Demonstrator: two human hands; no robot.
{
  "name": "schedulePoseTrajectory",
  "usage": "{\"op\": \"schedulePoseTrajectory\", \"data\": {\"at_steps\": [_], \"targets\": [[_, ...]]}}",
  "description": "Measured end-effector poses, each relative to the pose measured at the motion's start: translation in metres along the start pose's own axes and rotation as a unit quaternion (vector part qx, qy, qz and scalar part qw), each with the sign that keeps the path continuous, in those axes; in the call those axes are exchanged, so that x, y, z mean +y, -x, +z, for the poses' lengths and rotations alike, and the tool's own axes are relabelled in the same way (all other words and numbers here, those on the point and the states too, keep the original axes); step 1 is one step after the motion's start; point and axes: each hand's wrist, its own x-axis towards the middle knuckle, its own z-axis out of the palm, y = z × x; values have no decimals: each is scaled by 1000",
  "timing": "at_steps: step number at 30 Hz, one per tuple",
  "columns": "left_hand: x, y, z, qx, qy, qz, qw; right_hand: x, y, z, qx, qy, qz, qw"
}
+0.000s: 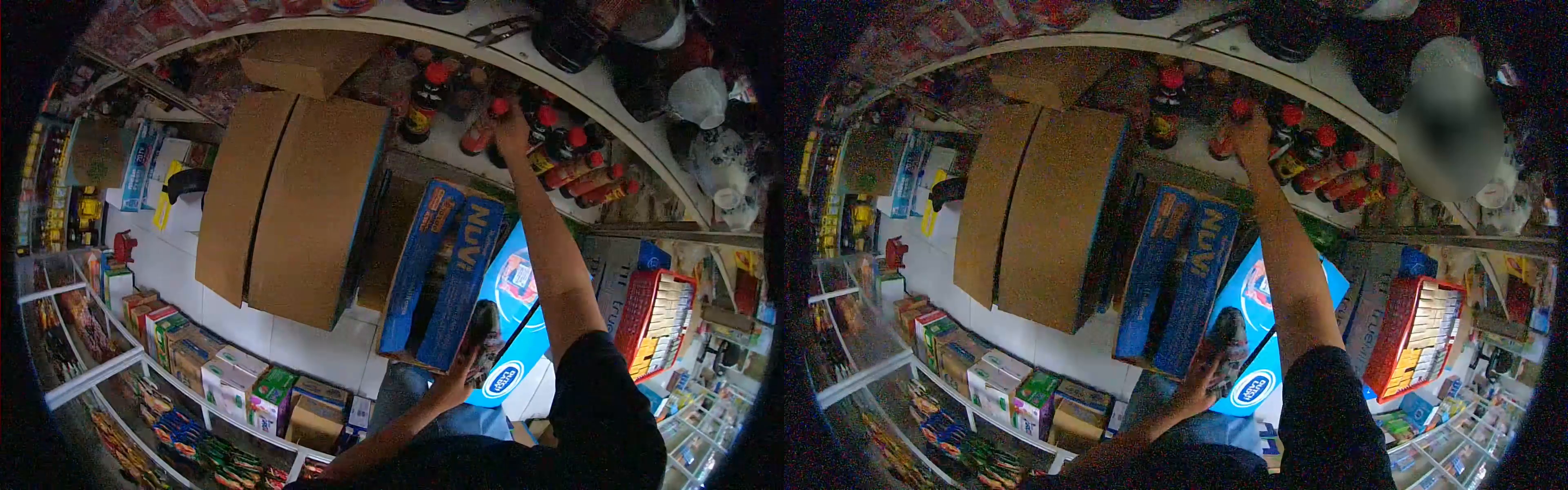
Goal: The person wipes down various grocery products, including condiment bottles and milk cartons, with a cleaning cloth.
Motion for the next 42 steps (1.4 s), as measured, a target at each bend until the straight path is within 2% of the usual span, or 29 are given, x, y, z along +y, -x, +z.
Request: {"op": "schedulePoseTrajectory", "data": {"at_steps": [2, 4, 6, 7, 8, 9, 10, 12, 13, 14, 16, 17, 18, 19, 20, 21, 22, 24, 26, 28, 30, 31, 32, 34, 36, 38, 40, 41, 42], "targets": [[-13, 12, 10, 6, 31, -26, 999, 59, -2, 18, -41, -124, -23, 991], [-18, 26, 14, 10, 60, -50, 997, 10, 13, -20, -65, -94, -19, 993], [-19, 37, 15, 82, -77, -84, 990, -19, 35, -46, -88, -65, -16, 994], [-19, 40, 15, 84, -80, -81, 990, -23, 43, -54, -62, -125, -6, 990], [-19, 43, 14, 102, -77, -124, 984, -28, 51, -66, -35, -184, 4, 982], [-19, 47, 14, 120, -74, -165, 976, -31, 59, -84, -31, -186, 1, 982], [-16, 49, 6, 122, -78, -160, 976, -42, 65, -108, -29, -170, -19, 985], [-5, 48, -11, 82, 3, -239, 968, -47, 81, -149, -18, -155, -46, 987], [-4, 52, -5, 143, 16, -262, 954, -43, 90, -169, -18, -184, -53, 981], [4, 56, -9, 147, 10, -251, 957, -51, 100, -193, -15, -215, -60, 975], [23, 65, -22, 104, -79, -234, 963, -62, 124, -241, -25, -218, -69, 973], [37, 65, -27, 59, -108, -289, 949, -66, 136, -260, -29, -202, -95, 974], [42, 72, -30, 65, -48, -246, 966, -69, 150, -280, -35, -183, -120, 975], [35, 76, -28, 81, -13, -233, 969, -76, 164, -301, -39, -161, -158, 973], [52, 76, -31, 96, 24, -221, 970, -85, 177, -321, -44, -138, -195, 970], [71, 81, -32, 90, 27, -222, 971, -90, 194, -338, -56, -187, -178, 964], [115, 81, -49, 83, 28, -223, 971, -93, 211, -353, -67, -236, -161, 956], [153, 85, -51, 156, -101, -37, 982, -92, 250, -382, -110, -327, -93, 934], [178, 88, -47, 171, -132, -31, 976, -87, 291, -398, -131, -494, 39, 859], [171, 80, -39, 192, -61, 73, 977, -79, 323, -412, -120, -470, 40, 874], [202, 77, -41, 175, -83, 97, 976, -95, 348, -437, -157, -503, 107, 843], [223, 77, -46, 135, -97, 52, 985, -98, 359, -445, -156, -493, 108, 849], [228, 72, -48, 129, -153, 65, 978, -100, 368, -453, -163, -478, 109, 856], [252, 66, -59, 11, -327, -34, 944, -94, 382, -464, -150, -468, 59, 869], [273, 56, -64, 24, -365, 22, 930, -94, 391, -481, -171, -432, 42, 884], [303, 43, -70, -33, -267, 112, 957, -96, 396, -498, -184, -362, 21, 913], [326, 35, -63, -136, -11, 71, 988, -115, 400, -522, -157, -324, 34, 932], [330, 31, -53, -124, 63, 87, 986, -110, 400, -520, -138, -279, 14, 950], [337, 29, -48, -99, 53, 140, 984, -109, 403, -524, -135, -262, 53, 954]]}}
